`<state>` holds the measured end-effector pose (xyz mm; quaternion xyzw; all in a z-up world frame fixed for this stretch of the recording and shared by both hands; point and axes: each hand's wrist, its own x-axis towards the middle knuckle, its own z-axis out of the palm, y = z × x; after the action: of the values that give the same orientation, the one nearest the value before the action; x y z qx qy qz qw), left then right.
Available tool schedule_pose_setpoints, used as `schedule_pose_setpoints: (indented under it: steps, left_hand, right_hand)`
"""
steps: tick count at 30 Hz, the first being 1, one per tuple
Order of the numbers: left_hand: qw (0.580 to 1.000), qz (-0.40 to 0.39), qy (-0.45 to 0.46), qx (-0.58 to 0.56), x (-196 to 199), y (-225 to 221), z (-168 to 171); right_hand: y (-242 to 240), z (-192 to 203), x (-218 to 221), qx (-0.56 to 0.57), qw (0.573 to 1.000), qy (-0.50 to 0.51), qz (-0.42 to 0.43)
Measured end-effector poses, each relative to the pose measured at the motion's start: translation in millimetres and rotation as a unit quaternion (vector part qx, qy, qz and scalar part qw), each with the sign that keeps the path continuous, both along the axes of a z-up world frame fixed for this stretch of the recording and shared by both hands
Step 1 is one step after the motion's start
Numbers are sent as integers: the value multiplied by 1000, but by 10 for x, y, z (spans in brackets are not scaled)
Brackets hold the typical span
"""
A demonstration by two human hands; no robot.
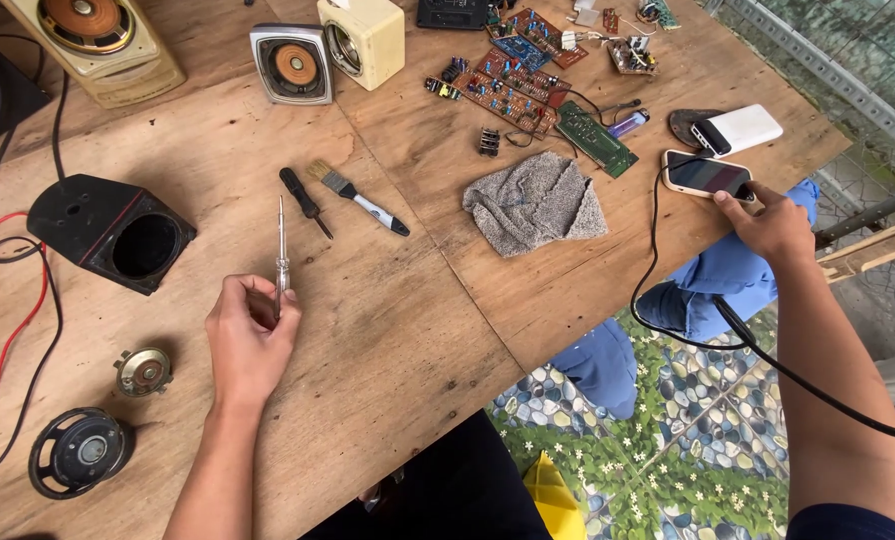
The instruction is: Cleaning the internal components of a small speaker driver using a precision screwdriver to scrape away debris.
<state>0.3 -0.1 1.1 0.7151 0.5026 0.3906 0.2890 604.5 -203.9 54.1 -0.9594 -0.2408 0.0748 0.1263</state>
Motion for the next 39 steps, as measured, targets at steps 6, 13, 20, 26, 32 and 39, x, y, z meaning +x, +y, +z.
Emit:
schedule_pose_setpoints:
  steps: [6, 13, 20, 26, 32, 39]
  left_hand:
    - [1000, -2, 15, 8, 7, 9, -11]
    - [1000, -5, 7, 9, 9, -22, 16]
    - [1000, -1, 3, 5, -1, -15, 24]
    - [1000, -2, -13, 26, -6, 13, -62]
    - [1000, -10, -11, 19, 17, -36, -5]
    - [1000, -15, 5, 23, 3, -50, -7]
  right_hand:
    - [5, -203, 210, -24, 998, -58, 25]
    - [-31, -127, 63, -46, 999, -15, 22]
    - [-433, -1126, 188, 445, 883, -148, 20]
    - [-980, -1774, -916, 494, 866, -42, -62]
    - [-1291, -1833, -883, 530, 842, -25, -99]
    - [-394, -591, -47, 392, 887, -102, 222]
